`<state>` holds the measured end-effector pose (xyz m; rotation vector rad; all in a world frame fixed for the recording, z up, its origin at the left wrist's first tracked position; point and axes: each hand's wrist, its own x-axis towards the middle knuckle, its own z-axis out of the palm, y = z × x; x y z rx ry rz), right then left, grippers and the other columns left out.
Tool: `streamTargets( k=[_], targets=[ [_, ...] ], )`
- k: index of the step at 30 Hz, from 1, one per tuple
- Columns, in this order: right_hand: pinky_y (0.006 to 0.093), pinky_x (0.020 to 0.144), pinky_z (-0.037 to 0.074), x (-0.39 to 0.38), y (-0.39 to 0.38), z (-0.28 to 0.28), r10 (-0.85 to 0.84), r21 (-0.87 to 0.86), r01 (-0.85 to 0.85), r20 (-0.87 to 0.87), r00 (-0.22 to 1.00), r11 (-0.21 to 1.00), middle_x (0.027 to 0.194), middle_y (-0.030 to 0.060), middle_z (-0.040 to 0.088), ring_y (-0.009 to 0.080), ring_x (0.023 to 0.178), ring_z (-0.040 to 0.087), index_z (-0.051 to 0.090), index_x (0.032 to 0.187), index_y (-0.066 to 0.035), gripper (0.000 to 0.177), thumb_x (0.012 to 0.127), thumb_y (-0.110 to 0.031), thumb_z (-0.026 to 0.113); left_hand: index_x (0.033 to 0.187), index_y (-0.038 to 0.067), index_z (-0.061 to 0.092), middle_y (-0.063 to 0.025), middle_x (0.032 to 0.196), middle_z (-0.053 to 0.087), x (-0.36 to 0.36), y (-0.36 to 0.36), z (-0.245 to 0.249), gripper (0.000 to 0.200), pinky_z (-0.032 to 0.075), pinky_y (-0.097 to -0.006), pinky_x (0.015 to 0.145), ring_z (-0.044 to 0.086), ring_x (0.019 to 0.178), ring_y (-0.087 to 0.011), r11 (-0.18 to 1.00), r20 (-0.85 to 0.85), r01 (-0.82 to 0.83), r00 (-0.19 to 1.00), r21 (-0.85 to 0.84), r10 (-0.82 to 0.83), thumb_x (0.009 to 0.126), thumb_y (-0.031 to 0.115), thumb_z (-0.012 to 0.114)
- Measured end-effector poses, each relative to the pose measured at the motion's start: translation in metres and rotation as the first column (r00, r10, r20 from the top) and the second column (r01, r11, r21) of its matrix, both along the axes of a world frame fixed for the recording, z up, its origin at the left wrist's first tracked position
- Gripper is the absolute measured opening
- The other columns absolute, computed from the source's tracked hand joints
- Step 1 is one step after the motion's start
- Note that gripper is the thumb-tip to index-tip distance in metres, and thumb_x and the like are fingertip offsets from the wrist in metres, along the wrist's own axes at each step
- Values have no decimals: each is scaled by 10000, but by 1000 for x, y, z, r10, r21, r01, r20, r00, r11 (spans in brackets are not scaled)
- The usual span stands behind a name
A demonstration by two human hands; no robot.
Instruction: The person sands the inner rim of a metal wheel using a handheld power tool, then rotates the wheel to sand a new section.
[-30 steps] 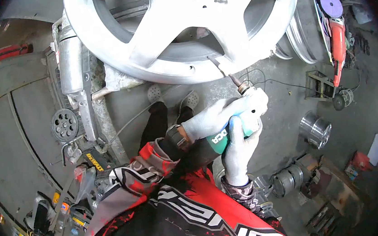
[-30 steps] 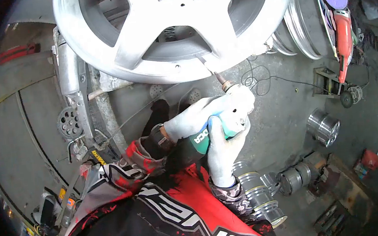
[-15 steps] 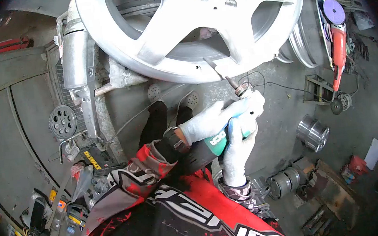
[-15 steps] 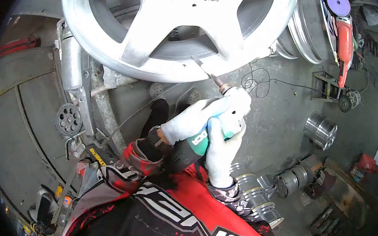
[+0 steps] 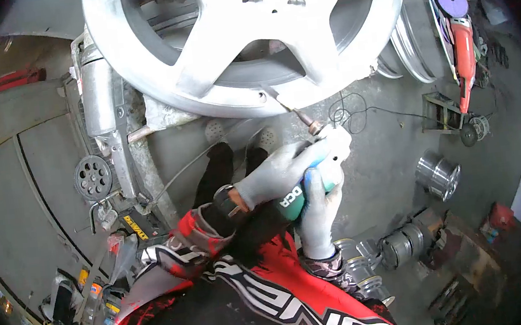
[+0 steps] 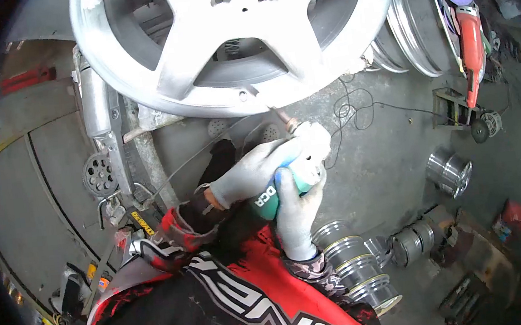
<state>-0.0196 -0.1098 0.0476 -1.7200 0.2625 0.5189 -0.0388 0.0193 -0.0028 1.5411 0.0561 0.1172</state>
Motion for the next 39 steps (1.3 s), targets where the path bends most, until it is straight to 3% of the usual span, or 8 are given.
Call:
streamTargets(
  k=[10,11,13,16,28,30,34,39],
  targets=[
    [364,1016,481,10,-16,-15,-128,37,125,107,986,991,1318,129,574,203,1192,575,409,1464,-10,614,940,-78,722,1378,23,584,-62,1231,651,39,-21,-9,403,504,-324,985,623,1108,-141,559,-196,18,927,-829,-321,1082,296,554],
    [364,1016,481,6,-14,-15,-128,42,124,104,986,991,1318,129,574,203,1192,575,409,1464,-10,614,940,-78,722,1378,23,584,-62,1231,651,29,-20,-16,403,504,-324,985,623,1108,-141,563,-199,16,927,-826,-319,1082,296,554],
    [359,1008,483,-4,-8,-12,-101,58,97,67,993,994,1288,115,577,194,1166,580,420,1451,-16,603,928,-47,717,1418,25,558,-150,1317,628,4,-10,-20,451,502,-380,1031,637,1178,-263,978,-18,90,996,187,-88,1023,239,606],
    [351,1006,480,-17,0,-9,-68,53,67,20,997,996,1254,97,577,185,1136,583,427,1441,-17,588,922,-24,704,1446,25,535,-215,1377,583,-2,7,10,502,488,-432,1068,607,1238,-355,950,-162,103,975,-295,-155,980,197,614],
    [377,1058,443,5,-22,-23,-90,21,89,46,995,996,1323,124,550,200,1207,549,424,1450,8,590,942,-106,701,1379,7,588,-167,1291,649,25,-10,1,399,491,-377,1031,644,1168,-279,998,-3,66,998,-4,-66,1032,203,560],
    [386,1065,441,11,-24,-23,-145,62,139,108,984,988,1346,137,549,204,1220,548,420,1455,10,599,948,-121,709,1366,11,596,-97,1257,658,42,-16,-3,377,490,-333,1007,634,1116,-181,780,-264,92,911,-619,-317,1079,250,545],
    [379,1053,448,3,-24,-25,-134,43,130,127,983,991,1346,146,547,208,1216,551,417,1453,10,610,935,-98,722,1361,12,597,-94,1255,654,38,-21,-9,384,492,-335,1008,624,1129,-173,642,-239,49,904,-765,-354,1078,269,566],
    [362,1025,468,-16,-13,-18,-81,38,78,80,993,996,1327,136,548,203,1194,563,408,1458,5,626,918,-58,719,1367,17,592,-179,1300,630,3,-2,7,417,506,-401,1024,642,1165,-308,960,-160,102,976,-261,-147,994,200,626]
  ],
)
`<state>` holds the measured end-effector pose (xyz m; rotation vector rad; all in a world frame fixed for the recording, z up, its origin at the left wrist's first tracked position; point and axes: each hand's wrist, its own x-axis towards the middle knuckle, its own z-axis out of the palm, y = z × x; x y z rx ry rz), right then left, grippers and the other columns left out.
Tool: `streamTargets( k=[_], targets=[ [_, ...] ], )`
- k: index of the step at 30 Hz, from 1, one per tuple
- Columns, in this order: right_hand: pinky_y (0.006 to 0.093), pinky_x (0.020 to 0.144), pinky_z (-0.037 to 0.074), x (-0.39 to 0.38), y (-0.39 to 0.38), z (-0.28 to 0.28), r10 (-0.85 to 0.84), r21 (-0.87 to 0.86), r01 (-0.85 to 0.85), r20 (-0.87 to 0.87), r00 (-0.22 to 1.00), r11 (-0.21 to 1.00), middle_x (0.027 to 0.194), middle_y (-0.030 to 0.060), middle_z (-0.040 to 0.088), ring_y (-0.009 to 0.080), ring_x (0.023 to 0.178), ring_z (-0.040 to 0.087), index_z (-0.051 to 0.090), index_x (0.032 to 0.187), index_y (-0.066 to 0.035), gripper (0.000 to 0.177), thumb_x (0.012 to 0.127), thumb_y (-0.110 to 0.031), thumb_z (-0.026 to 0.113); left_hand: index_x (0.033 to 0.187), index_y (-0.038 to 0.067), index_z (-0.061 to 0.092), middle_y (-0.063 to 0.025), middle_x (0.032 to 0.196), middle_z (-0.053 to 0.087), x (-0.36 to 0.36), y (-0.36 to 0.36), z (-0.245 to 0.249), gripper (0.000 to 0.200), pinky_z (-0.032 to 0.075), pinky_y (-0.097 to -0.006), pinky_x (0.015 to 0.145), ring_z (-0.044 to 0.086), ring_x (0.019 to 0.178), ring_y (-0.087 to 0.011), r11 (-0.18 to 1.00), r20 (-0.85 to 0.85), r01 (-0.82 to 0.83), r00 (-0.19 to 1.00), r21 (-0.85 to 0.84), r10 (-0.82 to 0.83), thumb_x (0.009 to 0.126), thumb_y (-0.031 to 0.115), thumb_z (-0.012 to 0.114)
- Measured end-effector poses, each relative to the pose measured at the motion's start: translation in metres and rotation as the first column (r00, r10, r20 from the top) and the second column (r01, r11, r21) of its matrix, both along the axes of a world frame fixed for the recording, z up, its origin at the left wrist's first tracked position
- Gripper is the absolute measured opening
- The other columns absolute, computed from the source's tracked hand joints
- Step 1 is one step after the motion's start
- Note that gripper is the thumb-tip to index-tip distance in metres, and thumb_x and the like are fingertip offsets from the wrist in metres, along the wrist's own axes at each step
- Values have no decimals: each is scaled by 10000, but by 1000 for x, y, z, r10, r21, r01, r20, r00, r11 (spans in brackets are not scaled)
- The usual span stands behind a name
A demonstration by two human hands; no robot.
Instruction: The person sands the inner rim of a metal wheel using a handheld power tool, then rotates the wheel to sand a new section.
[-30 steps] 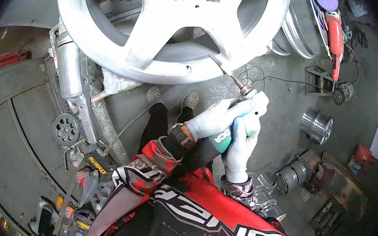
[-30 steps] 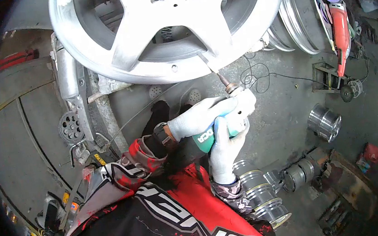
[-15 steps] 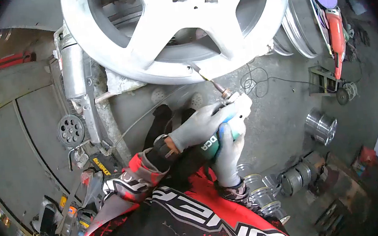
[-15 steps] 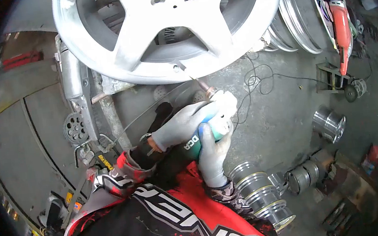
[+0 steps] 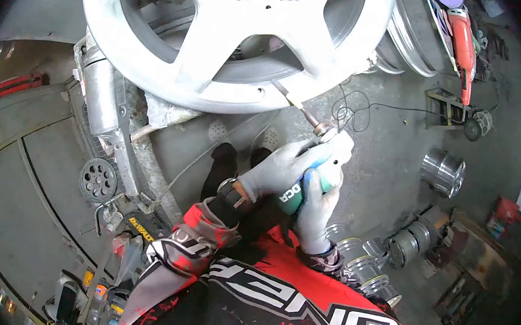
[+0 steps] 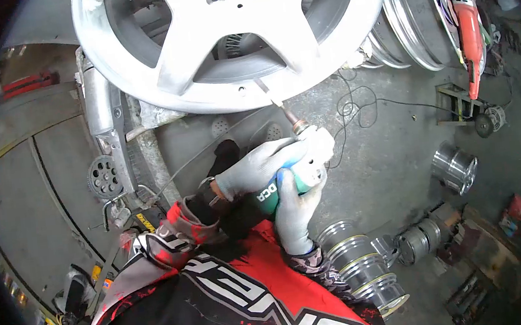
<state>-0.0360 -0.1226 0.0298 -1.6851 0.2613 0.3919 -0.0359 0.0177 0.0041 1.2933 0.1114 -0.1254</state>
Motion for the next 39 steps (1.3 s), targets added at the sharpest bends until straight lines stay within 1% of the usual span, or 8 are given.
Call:
streamTargets(
  k=[9,15,20,25,26,29,32,39],
  targets=[
    [357,1032,463,-5,-8,-12,54,84,-45,-114,992,995,1337,124,553,206,1212,558,421,1465,4,594,945,-94,691,1367,21,592,-212,1291,624,-5,-2,0,430,506,-423,1025,626,1190,-334,999,-199,20,980,47,-10,970,188,597],
    [382,1056,447,21,-13,-10,-82,43,81,30,996,996,1347,132,553,212,1213,557,419,1465,10,593,955,-114,695,1419,47,566,-198,1322,617,25,-16,-25,498,523,-439,1004,633,1179,-345,870,324,-56,938,490,-122,944,184,620],
    [363,1023,462,10,-10,-16,-77,-19,79,74,994,997,1317,127,557,199,1188,560,417,1451,9,599,938,-104,704,1422,30,554,-200,1336,609,14,-14,-24,503,515,-444,1022,625,1193,-357,909,353,-79,933,409,-78,943,167,625],
    [352,1010,462,-5,5,1,-8,191,32,-122,992,981,1269,111,556,190,1143,561,390,1468,13,668,908,-117,730,1384,-17,565,-201,1327,621,0,4,2,441,490,-386,1048,619,1202,-346,994,-285,96,953,-47,-105,1028,243,568],
    [348,1003,465,-13,-1,-13,-16,188,46,-158,987,981,1274,111,558,187,1142,561,398,1461,17,657,912,-133,728,1354,-26,578,-206,1302,636,-5,-1,-5,419,482,-370,1052,618,1205,-344,989,-292,-20,956,-145,-24,1050,260,544],
    [348,1004,466,-11,-3,-13,47,282,11,-199,979,959,1285,111,560,189,1147,561,409,1457,13,624,929,-136,705,1340,-25,584,-208,1284,645,-4,3,14,389,484,-379,1051,621,1204,-345,991,-460,-46,888,-128,-18,1049,230,544],
    [351,1017,462,-4,-17,-12,159,-11,-159,-10,987,987,1307,113,559,195,1163,562,417,1462,1,590,947,-125,677,1332,-17,595,-202,1280,652,3,-8,5,369,505,-398,1025,638,1178,-349,992,-273,66,961,112,-33,1031,194,559],
    [385,1054,449,23,-28,-12,-84,48,84,-5,996,995,1357,129,537,216,1231,544,408,1481,-10,589,954,-102,655,1344,9,599,-205,1254,648,39,-21,11,393,533,-433,980,658,1132,-364,997,-59,74,996,30,-72,973,138,603]
  ],
)
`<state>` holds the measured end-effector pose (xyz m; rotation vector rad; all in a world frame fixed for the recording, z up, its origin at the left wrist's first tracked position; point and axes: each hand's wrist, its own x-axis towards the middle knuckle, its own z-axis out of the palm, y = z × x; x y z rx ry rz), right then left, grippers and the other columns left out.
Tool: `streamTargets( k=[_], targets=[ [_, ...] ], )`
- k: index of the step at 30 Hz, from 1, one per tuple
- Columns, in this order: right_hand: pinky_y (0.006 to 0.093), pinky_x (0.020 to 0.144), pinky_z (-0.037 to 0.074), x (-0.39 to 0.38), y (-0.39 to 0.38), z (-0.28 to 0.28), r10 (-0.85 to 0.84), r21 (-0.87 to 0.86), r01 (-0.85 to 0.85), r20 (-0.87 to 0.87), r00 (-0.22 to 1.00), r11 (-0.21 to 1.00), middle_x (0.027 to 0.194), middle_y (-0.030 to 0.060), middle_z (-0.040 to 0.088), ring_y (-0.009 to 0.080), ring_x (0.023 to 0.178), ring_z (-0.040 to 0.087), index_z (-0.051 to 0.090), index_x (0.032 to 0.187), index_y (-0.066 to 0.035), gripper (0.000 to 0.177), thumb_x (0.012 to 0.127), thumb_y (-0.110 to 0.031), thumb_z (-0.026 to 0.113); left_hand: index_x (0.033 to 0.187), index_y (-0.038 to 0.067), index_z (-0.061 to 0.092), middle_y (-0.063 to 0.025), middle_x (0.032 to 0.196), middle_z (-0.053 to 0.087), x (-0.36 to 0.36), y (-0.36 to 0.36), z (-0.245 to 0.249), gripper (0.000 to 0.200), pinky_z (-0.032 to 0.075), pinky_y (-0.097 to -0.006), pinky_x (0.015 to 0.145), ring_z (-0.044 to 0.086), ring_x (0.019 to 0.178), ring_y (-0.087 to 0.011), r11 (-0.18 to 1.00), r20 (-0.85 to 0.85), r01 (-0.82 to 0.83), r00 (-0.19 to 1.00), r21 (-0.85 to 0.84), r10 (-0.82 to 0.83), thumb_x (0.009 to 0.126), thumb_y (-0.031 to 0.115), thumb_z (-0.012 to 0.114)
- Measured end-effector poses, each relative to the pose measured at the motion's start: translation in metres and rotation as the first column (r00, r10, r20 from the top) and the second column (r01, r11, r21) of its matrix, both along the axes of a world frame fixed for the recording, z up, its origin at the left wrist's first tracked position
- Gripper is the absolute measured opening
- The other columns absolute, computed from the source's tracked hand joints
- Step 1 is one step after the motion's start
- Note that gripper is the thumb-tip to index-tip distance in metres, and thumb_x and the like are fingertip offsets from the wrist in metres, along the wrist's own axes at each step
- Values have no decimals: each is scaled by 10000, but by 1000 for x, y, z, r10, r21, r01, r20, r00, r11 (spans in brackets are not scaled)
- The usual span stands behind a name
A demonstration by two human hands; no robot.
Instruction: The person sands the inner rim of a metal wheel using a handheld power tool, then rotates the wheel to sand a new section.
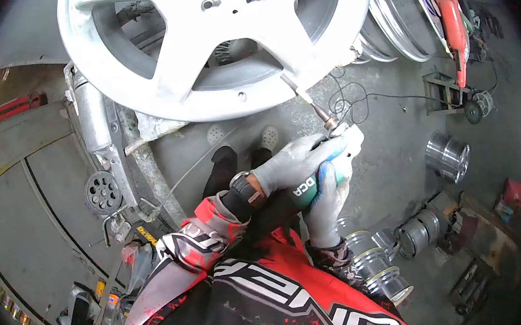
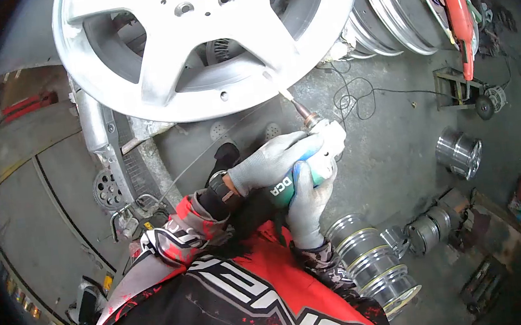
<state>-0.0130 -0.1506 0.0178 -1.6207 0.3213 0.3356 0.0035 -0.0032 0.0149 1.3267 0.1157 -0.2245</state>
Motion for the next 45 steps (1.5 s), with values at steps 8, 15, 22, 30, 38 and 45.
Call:
streamTargets(
  k=[8,15,22,30,38,45],
  targets=[
    [346,1010,468,-32,6,-4,66,105,-54,-117,991,993,1308,119,560,192,1173,561,411,1469,6,612,939,-127,687,1314,-24,621,-181,1212,667,-32,8,-16,456,479,-339,1003,633,1105,-228,992,-276,-27,961,-121,-8,1090,354,501],
    [336,966,487,-46,5,-13,271,-53,-271,-9,963,961,1255,108,591,183,1110,594,442,1426,2,543,955,-142,670,1309,-20,626,-143,1203,682,-45,15,-3,456,479,-332,990,632,1094,-205,999,-372,-29,927,31,39,1084,361,519],
    [346,907,530,-5,9,2,17,74,-12,-58,998,997,1222,107,631,176,1065,641,561,1343,20,417,1030,-255,564,1323,-1,606,-189,1242,659,-6,-13,-27,358,484,-397,1059,655,1133,-340,978,22,-6,1000,209,1,1053,220,529],
    [348,953,498,-33,-9,-18,113,124,-83,-256,960,989,1261,101,597,184,1092,598,477,1401,7,509,958,-142,680,1351,-5,620,-261,1243,691,-33,-2,-16,600,467,-405,1044,662,1205,-353,993,-381,-103,922,-51,76,1049,504,519],
    [339,956,490,-3,-1,-1,119,59,-118,-6,993,991,1248,98,598,183,1100,586,455,1416,11,542,959,-168,685,1425,-22,569,-192,1361,640,-5,-6,-20,513,455,-319,1066,623,1210,-242,976,-154,129,983,175,-103,1071,350,553],
    [334,990,476,-26,-2,-11,145,60,-143,-44,988,988,1306,97,566,178,1163,563,421,1461,-2,594,955,-141,700,1401,-24,585,-202,1345,652,-25,0,-16,468,452,-341,1063,631,1208,-263,1000,-364,-8,931,18,14,1087,315,512]
  ],
)
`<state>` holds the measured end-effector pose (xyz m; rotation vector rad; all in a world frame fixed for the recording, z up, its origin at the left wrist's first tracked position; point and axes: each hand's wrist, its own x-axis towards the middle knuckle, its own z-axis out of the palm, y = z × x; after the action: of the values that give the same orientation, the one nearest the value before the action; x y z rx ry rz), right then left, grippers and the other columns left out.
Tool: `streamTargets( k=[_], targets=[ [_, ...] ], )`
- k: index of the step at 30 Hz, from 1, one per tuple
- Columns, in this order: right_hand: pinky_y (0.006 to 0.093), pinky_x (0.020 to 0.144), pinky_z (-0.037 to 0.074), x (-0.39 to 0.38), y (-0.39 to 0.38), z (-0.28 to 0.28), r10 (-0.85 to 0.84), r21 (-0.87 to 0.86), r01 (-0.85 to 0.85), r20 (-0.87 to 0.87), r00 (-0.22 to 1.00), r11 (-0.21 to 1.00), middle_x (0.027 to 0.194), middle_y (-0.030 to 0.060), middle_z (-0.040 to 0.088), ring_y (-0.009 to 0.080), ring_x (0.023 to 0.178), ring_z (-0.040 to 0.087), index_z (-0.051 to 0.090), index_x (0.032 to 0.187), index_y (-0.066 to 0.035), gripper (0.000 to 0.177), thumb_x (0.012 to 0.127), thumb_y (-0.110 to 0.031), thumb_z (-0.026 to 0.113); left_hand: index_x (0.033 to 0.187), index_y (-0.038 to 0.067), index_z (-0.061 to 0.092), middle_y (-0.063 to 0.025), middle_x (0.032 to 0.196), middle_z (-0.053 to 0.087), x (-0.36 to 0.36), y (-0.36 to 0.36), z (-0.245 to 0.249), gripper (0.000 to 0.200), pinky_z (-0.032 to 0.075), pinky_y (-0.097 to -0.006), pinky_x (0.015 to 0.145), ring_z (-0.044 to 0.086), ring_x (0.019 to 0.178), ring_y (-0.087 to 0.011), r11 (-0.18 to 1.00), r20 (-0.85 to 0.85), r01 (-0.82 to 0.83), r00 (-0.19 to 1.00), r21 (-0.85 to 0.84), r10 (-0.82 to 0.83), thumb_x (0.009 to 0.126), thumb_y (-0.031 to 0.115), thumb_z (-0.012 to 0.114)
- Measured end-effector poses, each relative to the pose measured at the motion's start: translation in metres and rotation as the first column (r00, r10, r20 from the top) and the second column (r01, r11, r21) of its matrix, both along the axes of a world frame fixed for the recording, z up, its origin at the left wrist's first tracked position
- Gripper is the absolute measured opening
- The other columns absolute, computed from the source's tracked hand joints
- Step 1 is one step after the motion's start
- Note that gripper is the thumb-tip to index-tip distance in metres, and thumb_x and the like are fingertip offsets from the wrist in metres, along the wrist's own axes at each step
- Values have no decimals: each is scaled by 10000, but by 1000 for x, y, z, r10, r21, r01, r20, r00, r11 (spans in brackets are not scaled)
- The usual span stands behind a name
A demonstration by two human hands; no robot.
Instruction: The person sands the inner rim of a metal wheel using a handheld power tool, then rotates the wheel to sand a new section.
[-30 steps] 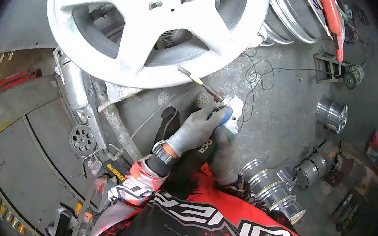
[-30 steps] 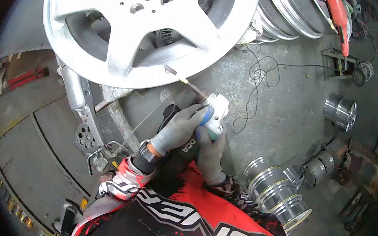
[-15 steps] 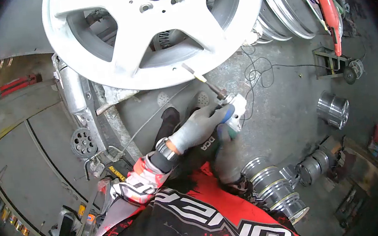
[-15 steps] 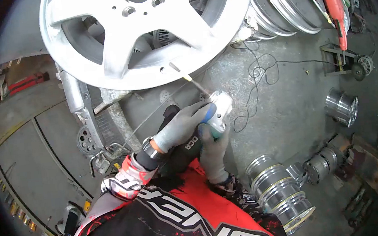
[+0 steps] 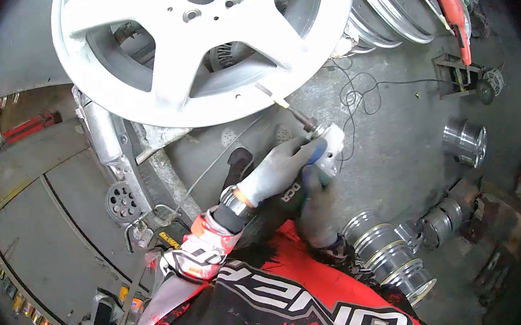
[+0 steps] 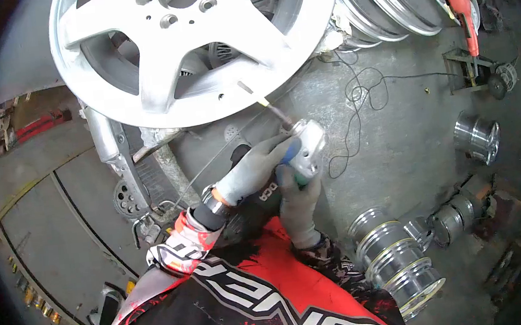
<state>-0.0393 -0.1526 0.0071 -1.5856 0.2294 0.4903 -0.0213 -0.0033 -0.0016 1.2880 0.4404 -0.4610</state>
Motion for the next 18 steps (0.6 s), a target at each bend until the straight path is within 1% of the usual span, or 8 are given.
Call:
streamTargets(
  k=[1,3,5,9,12,13,14,18],
  targets=[
    [334,996,475,-4,5,1,-30,97,39,-99,995,995,1314,92,561,176,1173,561,419,1468,-10,604,951,-130,707,1401,-27,584,-200,1342,654,-4,4,8,473,453,-343,1059,632,1205,-259,998,-11,-35,999,45,36,1091,320,498],
    [339,1003,479,-13,10,-5,-46,109,59,-116,992,992,1316,82,566,180,1184,564,427,1469,-27,611,943,-118,723,1407,-34,570,-193,1326,661,-16,14,20,487,450,-341,1059,629,1211,-242,998,-45,-25,999,66,28,1099,332,478],
    [344,998,486,-13,14,0,-42,227,92,-215,976,970,1312,72,570,180,1165,574,453,1452,-43,589,939,-109,734,1412,-30,556,-194,1308,664,-21,18,18,477,450,-339,1062,621,1231,-262,981,74,17,997,195,-32,1104,323,465],
    [343,985,492,-5,6,-2,-47,193,82,-177,983,978,1300,87,580,185,1154,584,475,1420,-22,557,943,-128,743,1417,-22,544,-215,1328,640,-2,13,26,445,457,-355,1059,616,1235,-300,998,-32,28,999,49,-27,1112,285,440],
    [336,963,498,10,3,-3,-101,129,117,-125,987,985,1268,99,593,183,1131,594,478,1396,3,550,942,-145,752,1419,-15,543,-240,1375,605,9,6,0,424,465,-392,1063,608,1252,-348,991,82,93,992,96,-101,1076,225,474],
    [334,955,500,14,4,-3,-118,108,130,-110,987,986,1258,103,598,182,1124,598,479,1388,12,549,942,-150,755,1423,-12,542,-252,1389,591,11,5,-9,436,466,-412,1066,600,1264,-368,965,315,82,935,249,-161,1045,200,496],
    [331,948,502,16,5,-1,-131,89,139,-95,987,986,1247,108,602,182,1117,601,480,1380,20,548,942,-156,759,1428,-9,541,-263,1403,577,11,4,-16,453,467,-431,1070,592,1275,-388,921,517,29,820,389,-244,1014,175,518],
    [331,948,504,14,26,17,-204,144,213,-72,976,966,1250,98,603,177,1113,604,476,1391,12,562,934,-154,759,1427,-5,545,-277,1389,583,4,15,-4,490,466,-451,1076,574,1297,-419,964,415,87,890,252,-188,966,162,546]
  ],
)
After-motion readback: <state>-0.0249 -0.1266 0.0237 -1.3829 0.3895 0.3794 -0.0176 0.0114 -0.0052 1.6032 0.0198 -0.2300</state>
